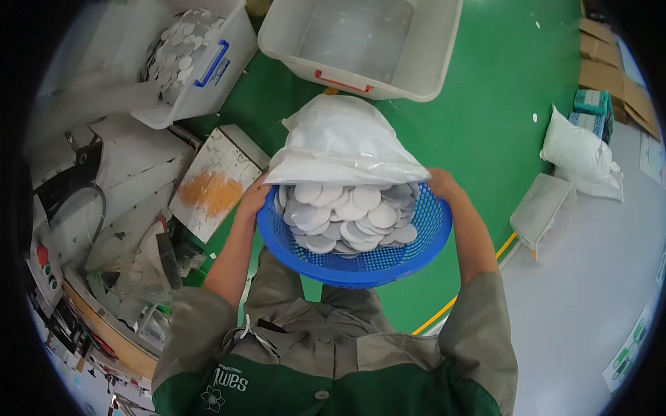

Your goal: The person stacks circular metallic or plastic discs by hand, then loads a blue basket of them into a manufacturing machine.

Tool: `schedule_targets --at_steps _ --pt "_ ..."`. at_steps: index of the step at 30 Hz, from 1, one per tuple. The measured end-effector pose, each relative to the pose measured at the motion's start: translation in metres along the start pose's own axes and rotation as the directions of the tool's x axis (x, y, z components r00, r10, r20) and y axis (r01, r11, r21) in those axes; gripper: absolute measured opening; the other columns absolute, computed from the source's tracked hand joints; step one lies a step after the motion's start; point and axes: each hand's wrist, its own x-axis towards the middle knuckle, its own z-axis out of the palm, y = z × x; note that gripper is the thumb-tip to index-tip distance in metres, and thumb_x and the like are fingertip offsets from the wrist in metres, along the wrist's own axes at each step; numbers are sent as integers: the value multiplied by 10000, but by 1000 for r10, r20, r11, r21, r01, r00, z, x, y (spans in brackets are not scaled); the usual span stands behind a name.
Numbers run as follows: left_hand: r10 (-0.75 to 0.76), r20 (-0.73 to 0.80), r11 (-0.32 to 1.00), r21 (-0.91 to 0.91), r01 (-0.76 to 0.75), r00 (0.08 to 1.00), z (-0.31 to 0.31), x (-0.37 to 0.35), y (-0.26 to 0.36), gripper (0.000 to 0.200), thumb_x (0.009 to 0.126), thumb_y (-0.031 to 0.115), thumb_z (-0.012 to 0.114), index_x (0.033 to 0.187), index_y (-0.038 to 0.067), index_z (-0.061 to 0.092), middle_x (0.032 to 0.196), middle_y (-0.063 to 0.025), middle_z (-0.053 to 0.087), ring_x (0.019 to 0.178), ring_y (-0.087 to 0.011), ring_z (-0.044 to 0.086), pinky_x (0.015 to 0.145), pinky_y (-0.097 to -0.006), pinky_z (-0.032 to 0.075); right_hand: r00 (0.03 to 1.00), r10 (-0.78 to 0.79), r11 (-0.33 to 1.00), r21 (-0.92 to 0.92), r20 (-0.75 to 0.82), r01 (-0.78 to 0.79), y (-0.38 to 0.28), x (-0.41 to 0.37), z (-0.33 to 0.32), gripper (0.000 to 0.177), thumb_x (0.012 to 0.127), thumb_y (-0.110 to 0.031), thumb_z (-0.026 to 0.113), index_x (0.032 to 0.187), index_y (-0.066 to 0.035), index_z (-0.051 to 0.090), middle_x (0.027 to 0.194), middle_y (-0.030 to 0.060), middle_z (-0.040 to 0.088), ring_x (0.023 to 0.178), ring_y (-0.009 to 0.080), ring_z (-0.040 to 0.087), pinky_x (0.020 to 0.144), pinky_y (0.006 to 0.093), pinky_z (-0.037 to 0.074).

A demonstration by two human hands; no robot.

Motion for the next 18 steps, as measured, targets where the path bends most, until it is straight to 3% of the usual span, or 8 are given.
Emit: schedule_targets --at_steps 4,9,11,13,14,15,17,18 --pt "-93 -82 993 -77 87 992 7 8 -24 320 889 78 514 1202 49 574 1183 -72 577 1066 -167 536 913 -280 406 988 141 990 -10 66 -140 11 4 9 338 856 -254 480 1126 -84 592 1057 213 620 979 339 595 843 420 456" --pt "-250 -20 879 -425 218 968 20 -17 -1 307 872 72 529 1172 36 583 1117 -62 607 984 -159 572 855 -279 444 989 -68 994 -74 131 78 20 19 -25 291 794 -221 515 1009 -72 643 965 216 645 890 338 634 759 415 489" --pt "-194 -11 886 -431 171 981 27 -43 25 306 856 70 530 1153 26 589 1089 -56 618 952 -157 583 833 -283 454 979 38 998 -55 202 -27 -14 13 -63 299 779 -217 528 1008 -70 652 987 202 650 883 318 640 756 400 490" --pt "-186 5 891 -421 171 982 18 -32 -11 313 839 85 541 1141 18 592 1074 -57 623 941 -159 586 827 -284 457 942 -126 992 33 312 122 -17 15 -81 327 791 -182 519 1082 -83 629 972 156 665 875 250 631 803 342 482" --pt "-185 25 892 -416 178 982 16 -33 -29 323 823 101 551 1130 10 595 1059 -58 628 929 -162 590 821 -286 461 929 84 996 -56 361 -68 -43 4 -83 362 736 -160 559 1084 -91 628 971 155 664 879 255 629 813 350 481" --pt "-159 26 895 -419 155 987 16 -35 -32 323 823 101 551 1130 10 595 1059 -58 628 929 -162 590 821 -286 461 937 78 996 -65 339 -60 -39 -2 -78 362 736 -160 559 1084 -91 628 971 155 664 879 255 629 813 350 481" --pt "-245 60 859 -449 246 968 16 -34 -28 350 791 127 565 1112 -8 598 1018 -78 638 896 -167 599 793 -289 469 962 -232 811 -517 145 274 -24 2 -55 379 693 -106 574 1067 -73 631 936 144 669 876 268 624 824 376 481" --pt "-211 23 876 -440 199 977 20 -36 -10 340 783 138 561 1083 -13 606 981 -84 643 862 -168 608 757 -297 481 961 -240 807 -522 137 276 -19 11 -58 379 693 -106 574 1067 -73 631 936 144 669 876 268 624 824 376 481"
